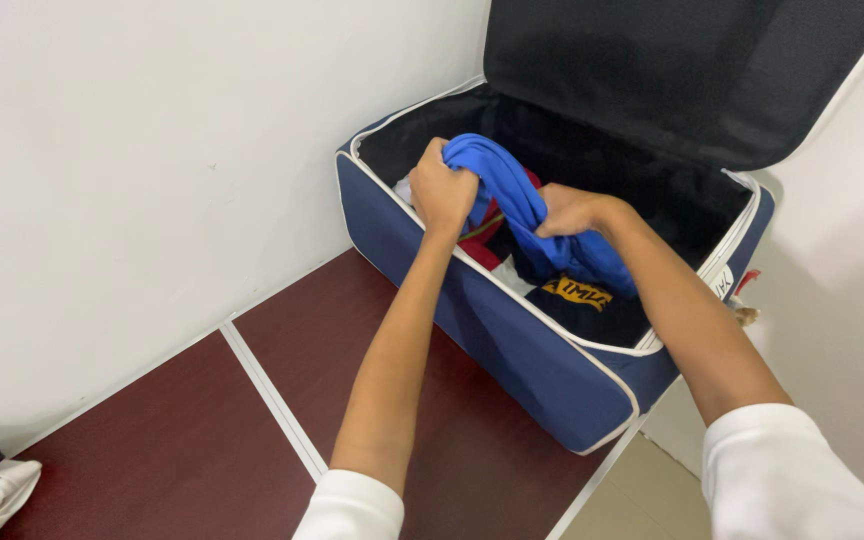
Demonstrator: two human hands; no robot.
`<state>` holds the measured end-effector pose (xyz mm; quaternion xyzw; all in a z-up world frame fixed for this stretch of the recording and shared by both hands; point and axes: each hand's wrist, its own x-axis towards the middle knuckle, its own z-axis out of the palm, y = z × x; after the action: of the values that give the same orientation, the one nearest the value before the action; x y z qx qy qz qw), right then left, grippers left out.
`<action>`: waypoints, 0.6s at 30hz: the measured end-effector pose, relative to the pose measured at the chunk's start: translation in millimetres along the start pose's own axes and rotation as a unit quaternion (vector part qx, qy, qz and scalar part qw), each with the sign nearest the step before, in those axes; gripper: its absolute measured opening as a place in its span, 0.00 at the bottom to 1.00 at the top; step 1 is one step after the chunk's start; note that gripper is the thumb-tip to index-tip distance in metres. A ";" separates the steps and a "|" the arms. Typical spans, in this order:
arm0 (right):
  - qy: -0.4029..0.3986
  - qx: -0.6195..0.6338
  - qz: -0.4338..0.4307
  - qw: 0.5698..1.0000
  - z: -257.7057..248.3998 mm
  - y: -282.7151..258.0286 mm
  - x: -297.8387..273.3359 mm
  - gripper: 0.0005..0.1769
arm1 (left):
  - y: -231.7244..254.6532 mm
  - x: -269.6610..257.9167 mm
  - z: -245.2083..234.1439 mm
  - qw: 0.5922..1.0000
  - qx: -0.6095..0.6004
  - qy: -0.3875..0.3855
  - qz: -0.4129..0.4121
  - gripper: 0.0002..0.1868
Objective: The person removes various clothing items from a blue suitcase, folds them by hand on a maroon table, and stacks them in a pile. The items include white, black, blue, and grey garments. The person handles the clothes one at a time, smoothing and folding them before placing them on the growing stack.
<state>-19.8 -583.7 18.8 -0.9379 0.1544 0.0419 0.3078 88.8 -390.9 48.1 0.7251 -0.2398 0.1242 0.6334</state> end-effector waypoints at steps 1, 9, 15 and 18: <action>0.020 0.002 -0.012 1.000 0.0 0.3 -1.1 0.22 | 1.2 2.5 -1.0 1.000 0.018 0.003 0.008 0.14; 0.140 0.001 -0.020 0.990 -11.0 -21.2 -16.6 0.17 | -7.8 33.2 -20.3 0.973 0.178 -0.043 0.141 0.11; 0.090 -0.049 -0.017 0.995 -8.6 -42.0 -26.9 0.24 | -25.1 65.2 -54.6 0.852 0.311 -0.088 0.412 0.13; 0.070 -0.096 -0.030 0.992 -5.8 -44.7 -26.9 0.30 | -37.8 77.0 -73.8 0.794 0.368 -0.126 0.468 0.12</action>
<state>-31.3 -545.9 53.4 -0.9680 0.1429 -0.0188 0.2055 182.8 -330.2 65.2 0.7121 -0.5638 0.3913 0.1480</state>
